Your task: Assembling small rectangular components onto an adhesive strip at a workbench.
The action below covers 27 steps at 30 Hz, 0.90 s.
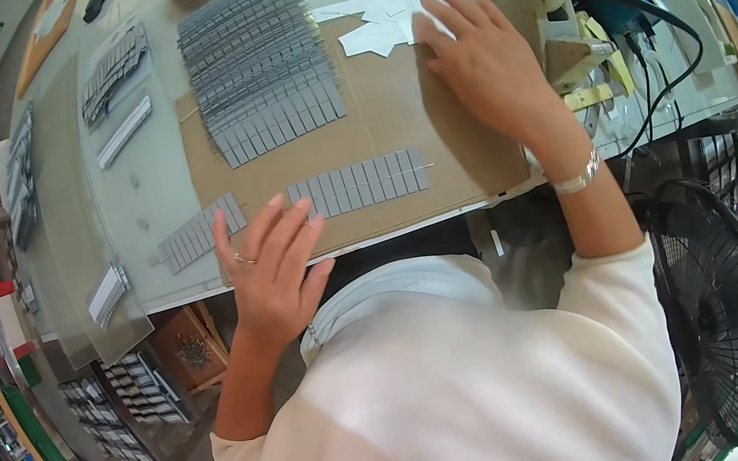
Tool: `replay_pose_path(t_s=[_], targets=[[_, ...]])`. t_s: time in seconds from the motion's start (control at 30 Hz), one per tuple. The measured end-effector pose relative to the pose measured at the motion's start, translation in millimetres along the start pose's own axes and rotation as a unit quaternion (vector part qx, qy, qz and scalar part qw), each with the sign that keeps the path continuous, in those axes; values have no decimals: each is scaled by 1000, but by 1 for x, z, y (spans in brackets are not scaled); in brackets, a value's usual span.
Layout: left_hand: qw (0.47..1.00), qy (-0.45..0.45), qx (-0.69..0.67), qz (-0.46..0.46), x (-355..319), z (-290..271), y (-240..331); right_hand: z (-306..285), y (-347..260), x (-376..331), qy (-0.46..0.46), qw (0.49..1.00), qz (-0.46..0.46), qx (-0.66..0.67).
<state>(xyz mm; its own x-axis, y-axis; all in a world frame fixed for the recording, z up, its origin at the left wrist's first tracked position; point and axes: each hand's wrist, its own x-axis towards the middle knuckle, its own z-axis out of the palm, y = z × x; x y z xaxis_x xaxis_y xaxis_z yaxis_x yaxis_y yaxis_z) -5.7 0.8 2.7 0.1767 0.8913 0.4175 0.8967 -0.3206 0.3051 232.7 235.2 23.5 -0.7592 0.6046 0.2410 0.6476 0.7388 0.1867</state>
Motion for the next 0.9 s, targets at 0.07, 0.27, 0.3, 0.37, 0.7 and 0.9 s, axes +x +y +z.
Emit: replay_pose_path(t_s=[0.07, 0.27, 0.3, 0.37, 0.7, 0.9], targets=[[1000, -12, -5, 4, 1, 2, 4, -10, -14, -19, 0, 1000, -5, 22], [999, -39, -5, -10, 0, 6, 0, -34, -51, -81, -9, 980, 55, 190], [999, -33, 0, -7, 0, 6, -2, -35, -54, -91, -22, 977, 58, 202], [1000, -15, -2, -16, -4, 12, -2, -33, -54, -109, 6, 968, 48, 247], [988, 115, -6, -103, -24, 21, -3, -23, -55, -121, 128, 965, 21, 230], [986, 124, 7, -108, -35, 16, -1, -17, -43, -113, 69, 943, 78, 316]])
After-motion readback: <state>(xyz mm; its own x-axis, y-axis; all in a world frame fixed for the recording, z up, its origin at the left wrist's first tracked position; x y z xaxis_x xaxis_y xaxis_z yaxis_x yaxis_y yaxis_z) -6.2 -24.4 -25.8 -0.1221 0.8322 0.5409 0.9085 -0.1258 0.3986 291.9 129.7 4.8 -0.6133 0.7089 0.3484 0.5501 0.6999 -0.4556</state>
